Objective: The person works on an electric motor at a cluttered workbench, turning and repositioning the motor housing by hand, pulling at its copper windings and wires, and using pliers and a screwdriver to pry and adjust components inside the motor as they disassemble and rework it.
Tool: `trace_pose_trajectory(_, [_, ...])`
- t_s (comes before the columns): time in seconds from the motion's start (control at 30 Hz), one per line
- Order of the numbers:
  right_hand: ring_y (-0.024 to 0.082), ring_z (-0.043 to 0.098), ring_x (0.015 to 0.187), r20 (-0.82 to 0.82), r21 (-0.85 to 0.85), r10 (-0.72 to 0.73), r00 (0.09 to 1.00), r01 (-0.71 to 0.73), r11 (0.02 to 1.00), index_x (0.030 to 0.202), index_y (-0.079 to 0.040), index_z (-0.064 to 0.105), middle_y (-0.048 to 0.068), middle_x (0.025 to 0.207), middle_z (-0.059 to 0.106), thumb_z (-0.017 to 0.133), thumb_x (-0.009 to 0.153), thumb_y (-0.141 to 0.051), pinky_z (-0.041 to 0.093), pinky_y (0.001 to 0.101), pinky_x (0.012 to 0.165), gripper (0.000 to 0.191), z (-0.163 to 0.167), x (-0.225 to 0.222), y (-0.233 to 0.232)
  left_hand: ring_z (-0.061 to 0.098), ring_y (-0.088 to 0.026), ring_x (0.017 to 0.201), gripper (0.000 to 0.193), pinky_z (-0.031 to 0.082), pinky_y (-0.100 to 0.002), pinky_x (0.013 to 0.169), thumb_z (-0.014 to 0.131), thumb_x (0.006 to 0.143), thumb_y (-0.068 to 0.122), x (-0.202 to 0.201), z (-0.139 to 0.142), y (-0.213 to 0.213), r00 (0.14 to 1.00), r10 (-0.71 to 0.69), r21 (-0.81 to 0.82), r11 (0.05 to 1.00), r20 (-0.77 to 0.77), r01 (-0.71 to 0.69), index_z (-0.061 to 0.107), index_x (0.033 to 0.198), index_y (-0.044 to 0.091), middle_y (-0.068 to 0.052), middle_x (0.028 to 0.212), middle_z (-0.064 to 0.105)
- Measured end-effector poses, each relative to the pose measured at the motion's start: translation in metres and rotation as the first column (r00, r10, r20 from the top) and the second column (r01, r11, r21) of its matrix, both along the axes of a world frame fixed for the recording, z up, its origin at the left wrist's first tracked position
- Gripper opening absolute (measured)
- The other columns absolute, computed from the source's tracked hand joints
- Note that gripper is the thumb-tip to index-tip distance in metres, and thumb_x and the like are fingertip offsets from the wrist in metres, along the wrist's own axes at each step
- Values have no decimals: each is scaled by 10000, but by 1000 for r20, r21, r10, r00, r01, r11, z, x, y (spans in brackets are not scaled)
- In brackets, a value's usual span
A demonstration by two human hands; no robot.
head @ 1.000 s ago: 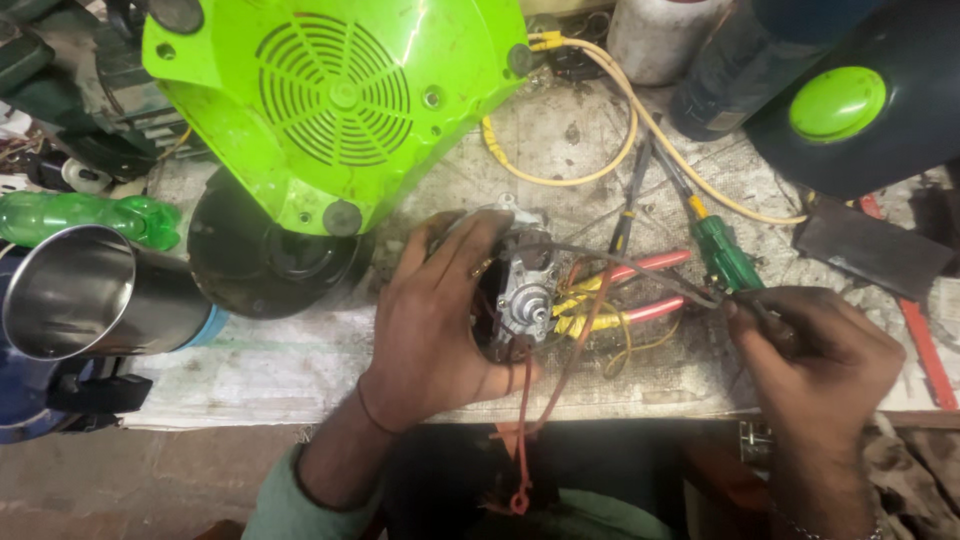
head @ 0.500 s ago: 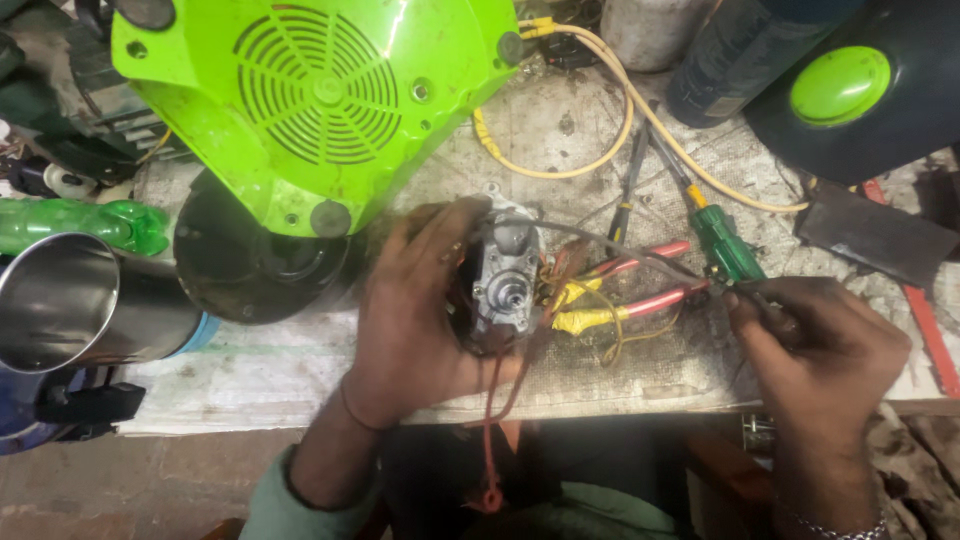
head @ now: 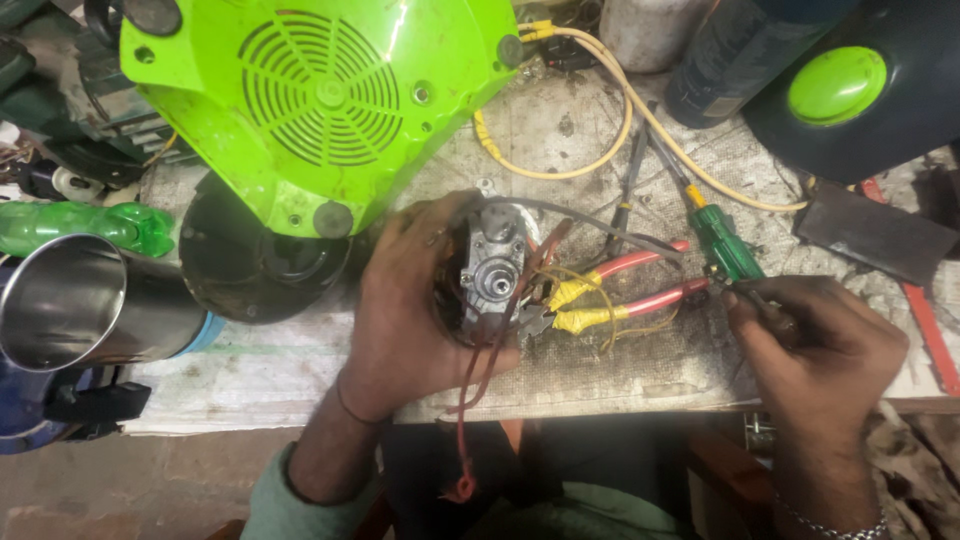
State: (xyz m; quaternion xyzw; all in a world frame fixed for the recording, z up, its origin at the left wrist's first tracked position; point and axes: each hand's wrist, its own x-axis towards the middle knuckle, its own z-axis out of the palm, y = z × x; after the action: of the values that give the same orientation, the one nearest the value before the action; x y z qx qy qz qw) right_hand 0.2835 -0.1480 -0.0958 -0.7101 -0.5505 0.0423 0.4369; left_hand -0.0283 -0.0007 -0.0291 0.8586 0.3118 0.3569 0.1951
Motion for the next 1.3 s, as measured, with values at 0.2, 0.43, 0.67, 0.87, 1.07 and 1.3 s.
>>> trace_pose_trajectory(0.2, [109, 698, 676, -65, 125, 183, 981, -174, 977, 954, -29, 756, 132, 1016, 741, 817, 823, -96, 492, 226, 545, 159, 36, -29, -5, 590, -403, 1264, 1070, 485, -478, 1081, 920, 619, 534, 4, 3, -3, 997, 31, -12, 999, -65, -32, 491, 1455, 21, -191, 1363, 649])
trace_pose_trajectory(0.43, [123, 731, 721, 373, 43, 690, 620, -755, 654, 979, -79, 763, 225, 1244, 681, 821, 837, -209, 580, 259, 546, 200, 90, -66, 3, 550, -457, 1310, 1113, 413, -546, 1156, 917, 624, 552, 12, 5, -11, 993, 4, 46, 999, -117, 1, 448, 1464, -9, -232, 1392, 604])
trace_pose_trajectory(0.67, [216, 751, 743, 397, -48, 654, 644, -697, 715, 1018, -77, 742, 164, 1215, 701, 822, 769, -184, 605, 324, 622, 283, 81, -68, 23, 535, -472, 1329, 1108, 429, -522, 1154, 916, 615, 529, 9, 4, -11, 995, 1, 29, 1000, -105, 2, 447, 1471, 6, -218, 1428, 595])
trace_pose_trajectory(0.87, [254, 760, 824, 332, -46, 634, 699, -659, 751, 1030, -71, 736, 187, 1227, 698, 825, 718, -183, 614, 344, 696, 342, 66, -58, 16, 526, -481, 1333, 1135, 424, -543, 1155, 913, 591, 503, 4, 0, -8, 993, -20, 37, 999, -120, 25, 428, 1490, 9, -234, 1434, 588])
trace_pose_trajectory(1.07, [218, 761, 791, 307, -57, 601, 738, -617, 785, 1009, -65, 735, 179, 1187, 721, 833, 707, -152, 610, 330, 667, 329, 60, -54, 17, 531, -465, 1356, 1134, 446, -549, 1141, 897, 587, 503, 4, -1, -7, 992, 9, 19, 1000, -125, -6, 427, 1509, 39, -217, 1447, 601])
trace_pose_trajectory(1.3, [180, 761, 693, 216, -66, 540, 813, -540, 839, 987, -70, 736, 163, 1185, 747, 824, 699, -124, 600, 301, 599, 306, 52, -47, 10, 552, -439, 1306, 1092, 398, -640, 1175, 907, 594, 473, 14, 17, -17, 982, 109, 118, 989, -154, -91, 436, 1485, 51, -181, 1428, 576])
